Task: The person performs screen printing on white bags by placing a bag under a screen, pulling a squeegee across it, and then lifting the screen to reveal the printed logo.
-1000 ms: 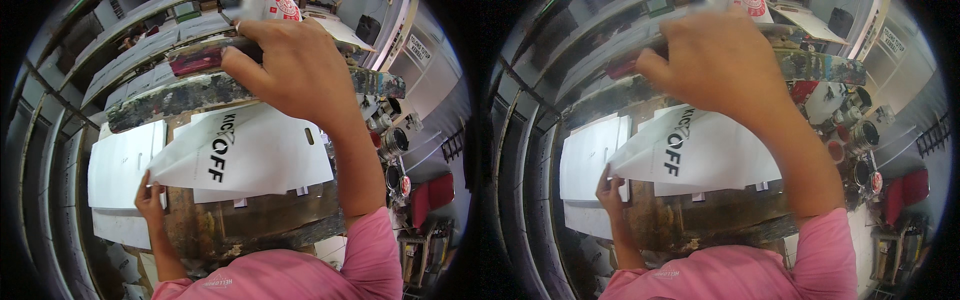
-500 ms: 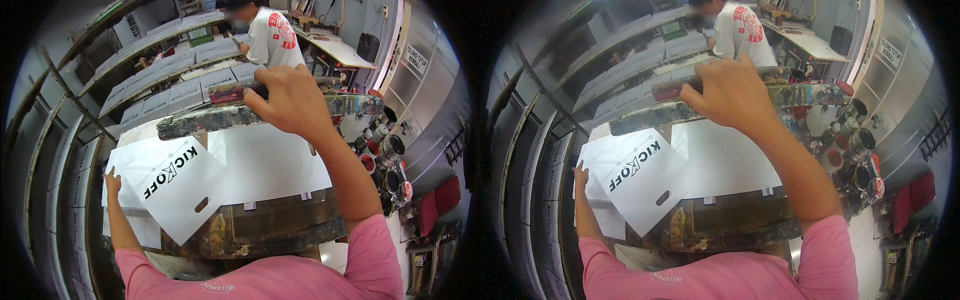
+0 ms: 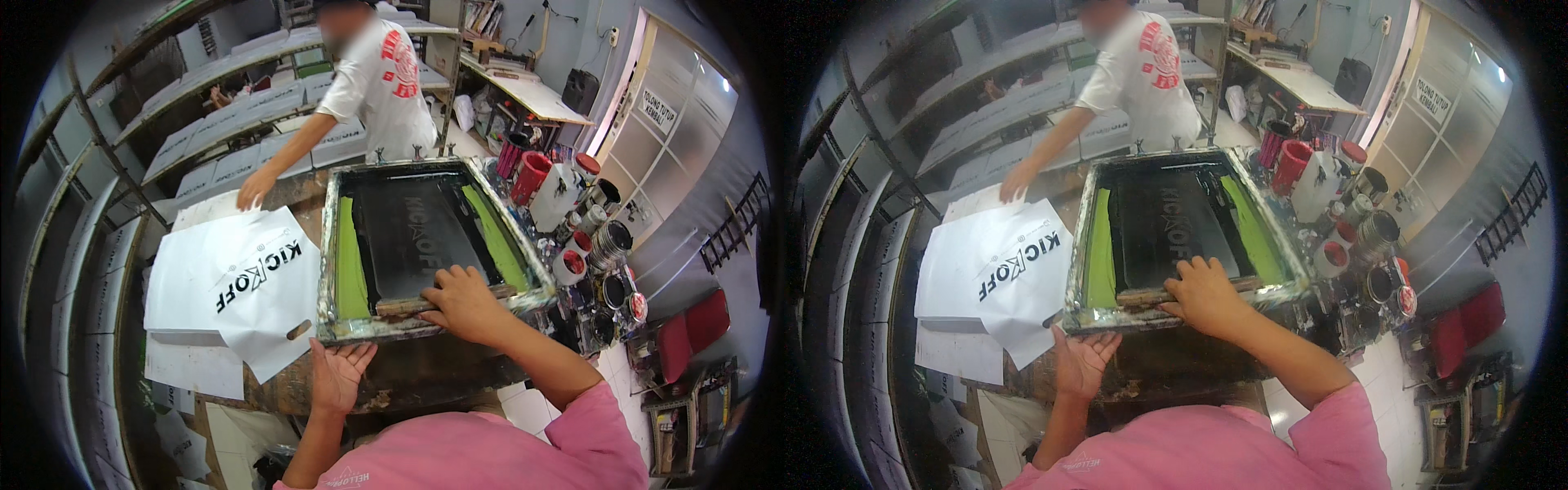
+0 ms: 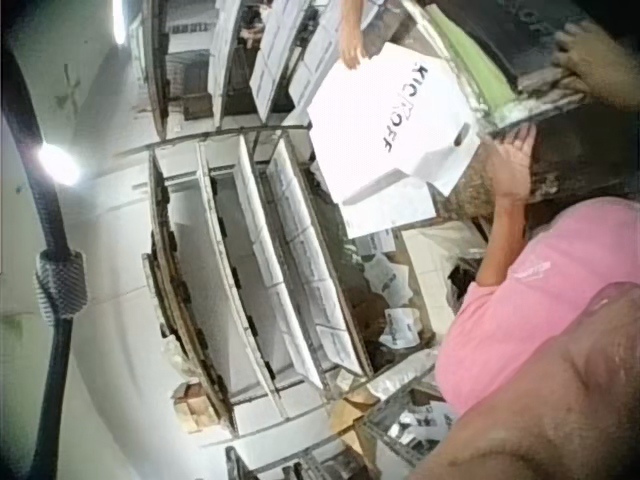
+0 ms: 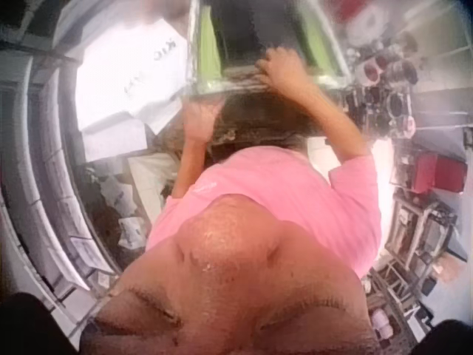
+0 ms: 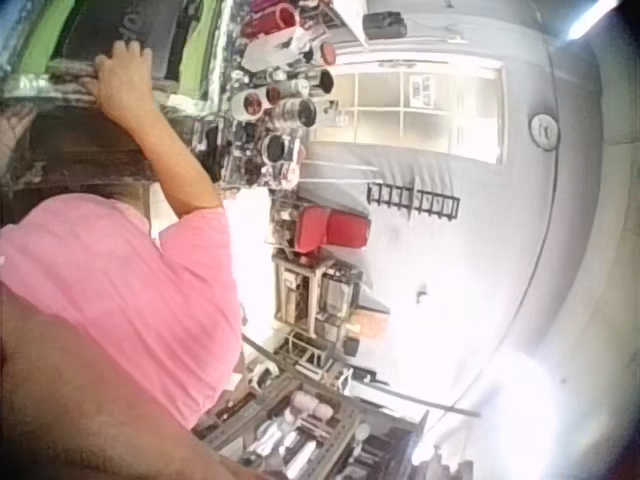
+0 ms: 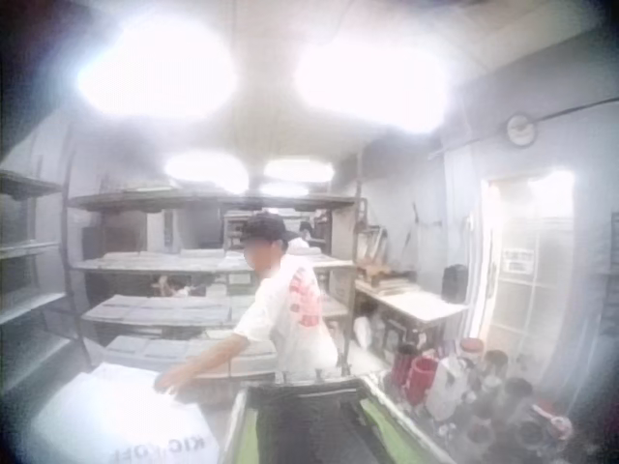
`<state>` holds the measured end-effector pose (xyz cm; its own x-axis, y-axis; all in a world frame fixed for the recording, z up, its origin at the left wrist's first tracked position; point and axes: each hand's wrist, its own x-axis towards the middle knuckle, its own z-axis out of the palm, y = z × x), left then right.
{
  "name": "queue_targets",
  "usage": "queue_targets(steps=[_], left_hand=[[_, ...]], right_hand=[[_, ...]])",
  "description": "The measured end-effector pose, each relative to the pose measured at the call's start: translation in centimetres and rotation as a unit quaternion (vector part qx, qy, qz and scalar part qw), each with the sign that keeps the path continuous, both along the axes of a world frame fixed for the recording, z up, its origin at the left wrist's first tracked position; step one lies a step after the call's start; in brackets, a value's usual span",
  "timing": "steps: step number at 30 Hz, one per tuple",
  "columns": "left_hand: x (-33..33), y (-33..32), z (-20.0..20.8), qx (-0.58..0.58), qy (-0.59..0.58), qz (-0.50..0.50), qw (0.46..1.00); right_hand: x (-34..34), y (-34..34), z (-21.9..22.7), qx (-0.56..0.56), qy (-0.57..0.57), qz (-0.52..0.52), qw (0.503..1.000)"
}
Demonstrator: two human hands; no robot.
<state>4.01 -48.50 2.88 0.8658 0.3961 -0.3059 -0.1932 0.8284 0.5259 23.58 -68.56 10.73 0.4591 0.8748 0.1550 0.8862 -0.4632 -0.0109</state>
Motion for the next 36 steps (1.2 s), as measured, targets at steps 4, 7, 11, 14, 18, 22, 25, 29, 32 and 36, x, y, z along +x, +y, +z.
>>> queue_targets(steps=[4, 7, 11, 14, 18, 22, 25, 29, 32, 36], left_hand=[[-0.9, 0.9, -6.7, 0.009, 0.069, -0.058, 0.996], [-0.9, 0.6, -8.6, 0.017, 0.091, -0.060, 0.994], [-1.4, 0.4, -9.4, 0.056, 0.119, -0.051, 0.990], [-1.7, 0.3, -9.7, 0.053, 0.132, -0.047, 0.989], [-2.0, 0.3, -10.1, 0.058, 0.145, -0.064, 0.986], [-2.4, 0.9, -10.6, 0.068, 0.136, -0.103, 0.983], [-2.3, 0.9, -10.4, 0.083, 0.139, -0.110, 0.981], [-2.2, 1.1, -10.2, 0.082, 0.127, -0.110, 0.982], [-2.3, 1.2, -10.3, 0.089, 0.101, -0.101, 0.986], [-2.7, 1.0, -12.5, 0.066, 0.042, -0.075, 0.994]], right_hand=[[-1.0, -0.5, -7.0, 0.019, 0.125, -0.027, 0.992], [-2.3, -0.3, -9.4, 0.033, 0.140, -0.018, 0.989], [-1.0, 1.0, -11.0, 0.044, 0.122, -0.018, 0.991], [3.4, 3.2, -11.9, 0.083, 0.086, -0.013, 0.993], [11.7, 7.3, -13.7, 0.127, 0.009, -0.007, 0.992], [20.6, 11.8, -14.9, 0.146, -0.014, -0.028, 0.989], [26.3, 15.3, -14.8, 0.145, -0.036, -0.031, 0.988], [29.4, 16.8, -13.6, 0.090, -0.016, -0.024, 0.996], [28.7, 15.8, -11.5, 0.049, 0.039, 0.010, 0.998], [17.6, 9.5, -7.4, -0.022, 0.180, -0.015, 0.983]])
